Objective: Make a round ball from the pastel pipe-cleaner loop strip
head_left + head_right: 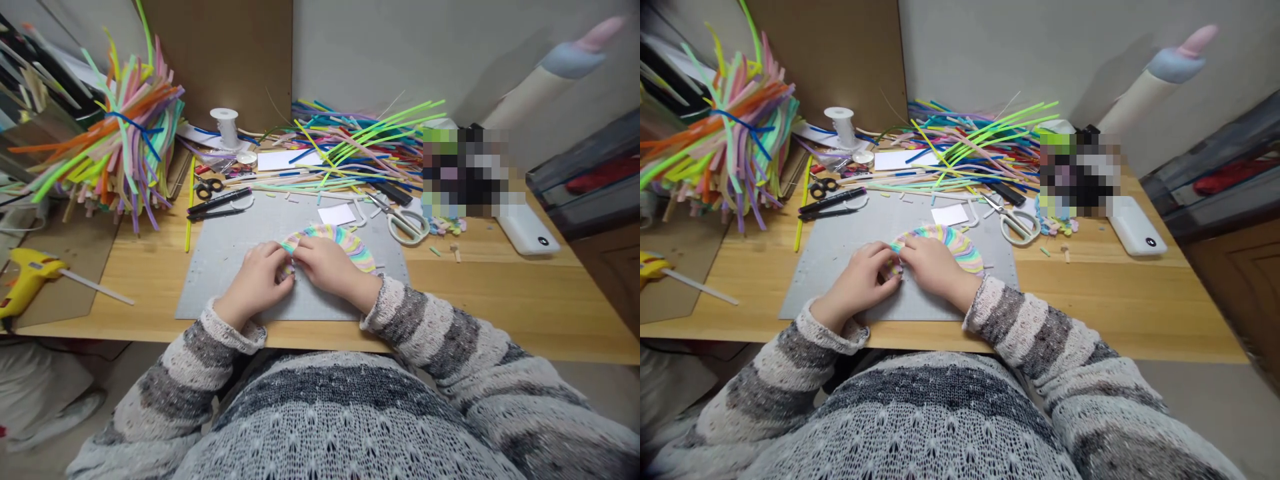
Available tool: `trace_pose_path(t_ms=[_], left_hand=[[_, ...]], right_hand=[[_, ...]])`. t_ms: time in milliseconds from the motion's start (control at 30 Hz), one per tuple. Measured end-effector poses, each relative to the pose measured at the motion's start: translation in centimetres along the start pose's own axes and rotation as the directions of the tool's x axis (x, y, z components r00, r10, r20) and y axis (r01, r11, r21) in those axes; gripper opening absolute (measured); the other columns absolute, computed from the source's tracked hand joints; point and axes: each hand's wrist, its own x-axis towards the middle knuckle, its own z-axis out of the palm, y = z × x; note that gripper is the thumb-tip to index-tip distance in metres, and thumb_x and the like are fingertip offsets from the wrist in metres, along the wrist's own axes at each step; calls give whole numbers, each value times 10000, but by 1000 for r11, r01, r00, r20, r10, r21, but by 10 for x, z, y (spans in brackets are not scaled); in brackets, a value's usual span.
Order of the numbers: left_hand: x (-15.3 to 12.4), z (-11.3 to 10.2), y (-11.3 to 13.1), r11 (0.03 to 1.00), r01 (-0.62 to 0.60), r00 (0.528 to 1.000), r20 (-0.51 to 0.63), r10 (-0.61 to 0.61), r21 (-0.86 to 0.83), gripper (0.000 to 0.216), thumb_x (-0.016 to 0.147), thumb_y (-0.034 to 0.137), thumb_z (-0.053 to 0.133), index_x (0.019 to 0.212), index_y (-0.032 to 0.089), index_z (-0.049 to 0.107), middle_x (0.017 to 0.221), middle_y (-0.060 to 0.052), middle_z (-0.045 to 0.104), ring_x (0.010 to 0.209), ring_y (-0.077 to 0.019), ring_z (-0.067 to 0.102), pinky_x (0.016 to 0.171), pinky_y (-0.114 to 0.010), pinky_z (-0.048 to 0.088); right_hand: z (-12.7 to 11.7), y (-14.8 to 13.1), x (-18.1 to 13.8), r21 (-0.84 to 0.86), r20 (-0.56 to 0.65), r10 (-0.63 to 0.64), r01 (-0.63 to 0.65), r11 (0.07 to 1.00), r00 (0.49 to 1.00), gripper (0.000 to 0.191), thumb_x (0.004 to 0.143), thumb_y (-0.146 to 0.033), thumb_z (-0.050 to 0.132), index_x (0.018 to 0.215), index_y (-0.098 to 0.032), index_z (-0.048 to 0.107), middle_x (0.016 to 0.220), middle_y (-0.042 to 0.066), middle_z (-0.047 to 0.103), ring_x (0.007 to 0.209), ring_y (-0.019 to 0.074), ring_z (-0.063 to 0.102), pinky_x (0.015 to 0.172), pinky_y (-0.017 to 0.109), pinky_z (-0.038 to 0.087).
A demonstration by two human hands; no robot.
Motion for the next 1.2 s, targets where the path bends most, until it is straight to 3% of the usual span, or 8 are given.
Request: trace_pose_path(t_ms=[233,433,667,833,1033,1200], left_hand=[[1,3,4,999,32,999,2,-32,24,160,751,136,511,895,194,551,1003,-74,571,987,-253,530,870,-408,421],[3,13,11,987,133,989,-78,-126,95,39,777,182,506,795,212,490,940,-71,563,935,-262,508,808,-402,404],[5,20,14,978,192,975,-131,-180,82,57,804,190,487,766,217,454,891,-63,551,893,-256,502,785,-400,384],[4,20,16,967,250,955,-173,-240,39,61,805,216,514,850,216,473,881,-49,566,894,-250,520,784,-398,381],[1,16,20,954,261,953,-194,-231,145,84,801,255,557,738,216,517,865,-52,598,912,-263,547,804,-414,366],[-1,12,19,965,262,948,-196,-251,31,121,842,282,551,779,209,625,882,-41,638,918,-244,577,837,-405,379]], right_hand=[[-1,0,1,56,-16,3,-2,998,1000,190,951,-162,465,933,-166,654,951,87,639,878,209,515,759,340,368],[1,2,1,97,-48,-20,25,995,999,201,967,-177,461,954,-173,662,949,80,654,873,204,526,755,334,374],[3,3,2,45,-63,-59,61,997,996,193,969,-199,487,937,-171,675,903,73,660,822,196,526,710,326,356],[1,2,4,11,-57,-64,65,998,996,231,965,-179,464,880,-177,679,817,60,638,755,190,487,657,323,310],[1,4,2,62,-40,-41,43,997,998,222,953,-175,480,844,-178,673,840,54,628,780,186,485,676,318,308],[-2,4,2,94,-26,-14,16,995,1000,214,955,-179,483,847,-172,667,860,63,631,791,189,488,694,318,316]])
